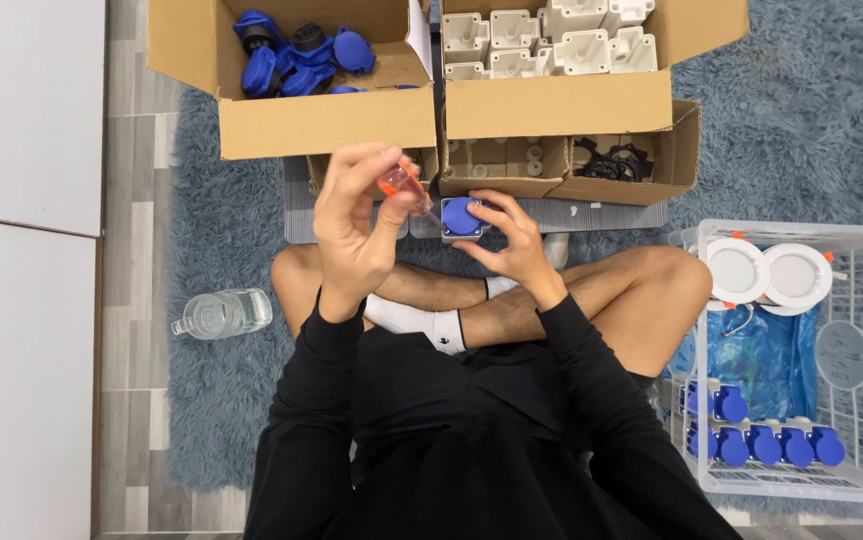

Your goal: Assembling or inspecting small blue electrical components using a screwdriver while sitting on the floor.

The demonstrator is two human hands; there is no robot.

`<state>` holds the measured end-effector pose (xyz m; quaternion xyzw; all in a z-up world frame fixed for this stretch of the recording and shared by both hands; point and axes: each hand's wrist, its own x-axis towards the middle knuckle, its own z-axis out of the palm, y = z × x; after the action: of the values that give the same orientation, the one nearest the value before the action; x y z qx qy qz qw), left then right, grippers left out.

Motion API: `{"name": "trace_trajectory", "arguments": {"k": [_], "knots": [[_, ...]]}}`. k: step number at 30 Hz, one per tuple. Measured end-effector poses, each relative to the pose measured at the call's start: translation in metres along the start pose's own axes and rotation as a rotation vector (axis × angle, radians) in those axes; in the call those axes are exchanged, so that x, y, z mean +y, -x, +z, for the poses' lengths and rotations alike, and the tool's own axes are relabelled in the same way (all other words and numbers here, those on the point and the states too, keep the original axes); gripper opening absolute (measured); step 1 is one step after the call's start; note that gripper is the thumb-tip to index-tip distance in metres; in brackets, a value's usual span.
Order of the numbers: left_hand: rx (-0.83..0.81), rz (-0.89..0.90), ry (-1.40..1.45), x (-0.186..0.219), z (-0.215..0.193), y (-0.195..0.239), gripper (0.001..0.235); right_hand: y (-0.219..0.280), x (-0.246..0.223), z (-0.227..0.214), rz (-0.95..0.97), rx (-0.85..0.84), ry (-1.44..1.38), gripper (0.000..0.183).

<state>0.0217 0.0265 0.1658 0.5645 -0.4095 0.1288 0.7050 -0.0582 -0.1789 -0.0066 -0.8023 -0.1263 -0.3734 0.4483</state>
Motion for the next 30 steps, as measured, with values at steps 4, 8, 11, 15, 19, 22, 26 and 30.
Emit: {"name": "trace_trajectory", "arguments": {"k": [4, 8, 11, 15, 19, 22, 26, 30], "knots": [[-0.030, -0.017, 0.051, 0.003, 0.002, -0.001, 0.033, 0.001, -0.001, 0.000, 0.012, 0.002, -0.007, 0.058], [-0.016, 0.035, -0.043, -0.006, 0.003, 0.002, 0.037, -0.001, -0.002, 0.000, 0.014, 0.000, -0.009, 0.057], [0.000, 0.055, -0.083, -0.005, 0.005, 0.000, 0.042, -0.001, -0.003, -0.001, 0.014, -0.001, -0.016, 0.057], [-0.039, 0.008, 0.061, 0.003, 0.010, -0.003, 0.035, 0.000, -0.002, 0.000, 0.024, -0.002, -0.014, 0.057], [-0.059, -0.016, 0.098, 0.000, 0.009, -0.002, 0.035, -0.001, -0.002, 0.000, 0.015, -0.002, -0.014, 0.057], [-0.044, 0.050, -0.086, -0.007, 0.006, 0.000, 0.043, 0.000, -0.001, -0.001, 0.013, -0.007, -0.013, 0.057], [-0.030, 0.039, -0.088, -0.002, 0.010, -0.002, 0.042, -0.001, -0.002, -0.001, 0.006, -0.009, -0.018, 0.056], [-0.088, 0.016, 0.021, 0.004, 0.012, -0.006, 0.036, -0.001, -0.001, -0.001, 0.006, -0.005, -0.019, 0.057]]}}
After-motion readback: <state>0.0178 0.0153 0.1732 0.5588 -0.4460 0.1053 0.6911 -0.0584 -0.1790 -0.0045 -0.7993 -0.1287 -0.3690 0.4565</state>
